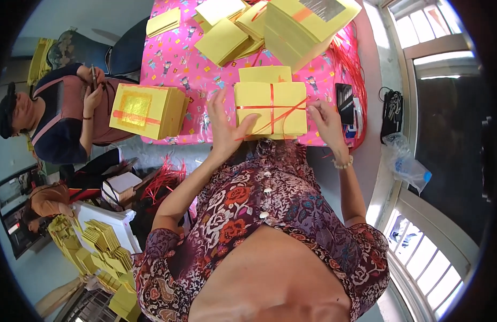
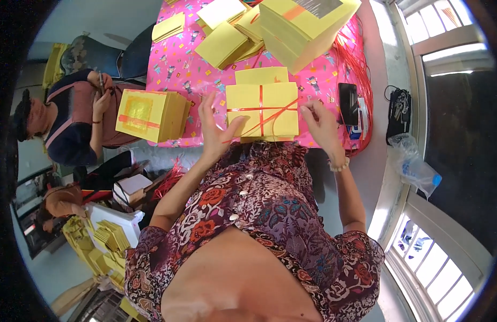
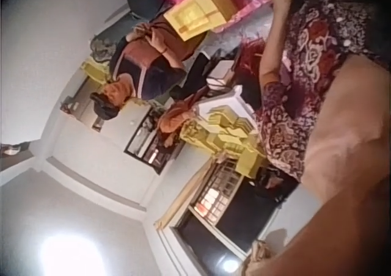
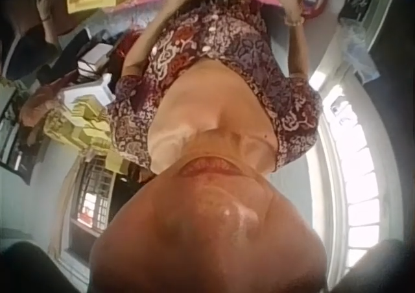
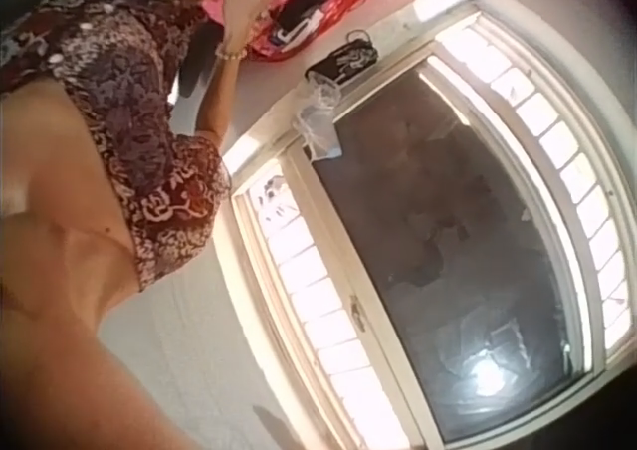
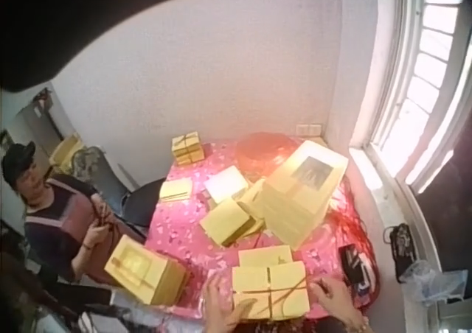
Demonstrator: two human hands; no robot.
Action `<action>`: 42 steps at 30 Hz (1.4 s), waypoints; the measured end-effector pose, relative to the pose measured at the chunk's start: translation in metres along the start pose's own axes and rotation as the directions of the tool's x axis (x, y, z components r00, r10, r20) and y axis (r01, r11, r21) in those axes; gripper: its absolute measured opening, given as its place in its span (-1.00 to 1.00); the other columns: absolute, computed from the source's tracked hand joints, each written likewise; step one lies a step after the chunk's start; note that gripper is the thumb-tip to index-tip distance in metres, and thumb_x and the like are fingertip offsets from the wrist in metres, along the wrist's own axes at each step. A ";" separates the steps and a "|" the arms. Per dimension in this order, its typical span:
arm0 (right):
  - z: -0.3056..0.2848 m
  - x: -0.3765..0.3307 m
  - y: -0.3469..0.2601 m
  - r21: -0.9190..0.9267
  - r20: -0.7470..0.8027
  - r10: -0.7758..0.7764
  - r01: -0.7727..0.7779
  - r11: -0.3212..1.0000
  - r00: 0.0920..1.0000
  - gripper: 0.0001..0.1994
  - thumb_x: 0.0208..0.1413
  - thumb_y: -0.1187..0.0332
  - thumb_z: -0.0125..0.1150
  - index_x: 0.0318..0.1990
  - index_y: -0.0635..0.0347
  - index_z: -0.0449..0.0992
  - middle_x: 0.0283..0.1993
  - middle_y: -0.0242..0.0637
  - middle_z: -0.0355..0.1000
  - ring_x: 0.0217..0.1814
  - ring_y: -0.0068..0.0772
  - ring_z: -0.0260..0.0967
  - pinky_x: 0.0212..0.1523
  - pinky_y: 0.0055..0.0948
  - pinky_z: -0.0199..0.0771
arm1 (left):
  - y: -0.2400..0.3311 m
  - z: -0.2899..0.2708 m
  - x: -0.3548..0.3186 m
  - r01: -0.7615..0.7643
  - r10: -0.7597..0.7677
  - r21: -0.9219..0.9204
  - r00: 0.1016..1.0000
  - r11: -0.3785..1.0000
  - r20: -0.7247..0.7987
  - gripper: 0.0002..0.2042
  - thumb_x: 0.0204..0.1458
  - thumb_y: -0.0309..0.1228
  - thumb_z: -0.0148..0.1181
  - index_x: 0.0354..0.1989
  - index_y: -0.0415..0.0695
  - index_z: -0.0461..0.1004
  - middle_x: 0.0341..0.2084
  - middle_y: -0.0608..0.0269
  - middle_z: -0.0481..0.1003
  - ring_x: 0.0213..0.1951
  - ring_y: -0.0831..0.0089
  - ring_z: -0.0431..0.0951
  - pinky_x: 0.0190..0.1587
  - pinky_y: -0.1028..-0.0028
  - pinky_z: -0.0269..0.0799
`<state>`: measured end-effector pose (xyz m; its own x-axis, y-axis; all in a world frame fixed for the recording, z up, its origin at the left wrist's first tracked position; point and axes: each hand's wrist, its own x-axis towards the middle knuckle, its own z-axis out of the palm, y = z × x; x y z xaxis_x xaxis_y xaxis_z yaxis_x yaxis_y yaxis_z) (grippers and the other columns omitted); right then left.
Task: Bundling and tying stacks of yellow paper with red strings.
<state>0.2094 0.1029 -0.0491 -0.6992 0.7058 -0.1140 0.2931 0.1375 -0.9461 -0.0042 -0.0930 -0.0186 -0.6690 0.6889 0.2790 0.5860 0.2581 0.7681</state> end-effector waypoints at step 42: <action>0.099 0.126 -0.116 -0.302 0.712 -0.493 0.852 0.427 0.500 -0.76 0.05 0.32 0.25 -0.11 0.12 0.54 -0.11 -0.26 0.43 0.02 -0.14 0.36 0.07 -0.19 0.31 | -0.001 -0.040 -0.016 0.344 -0.346 0.068 0.938 0.936 0.010 -0.52 -0.13 -0.14 0.45 -0.18 -0.22 0.44 -0.42 0.14 0.46 -0.36 0.23 0.49 -0.31 0.29 0.39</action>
<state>0.0229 0.1074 0.0161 -0.9585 -0.2098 0.1933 -0.2731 0.8703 -0.4098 -0.0127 -0.1314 -0.0008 -0.8259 0.5637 -0.0095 0.3493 0.5248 0.7763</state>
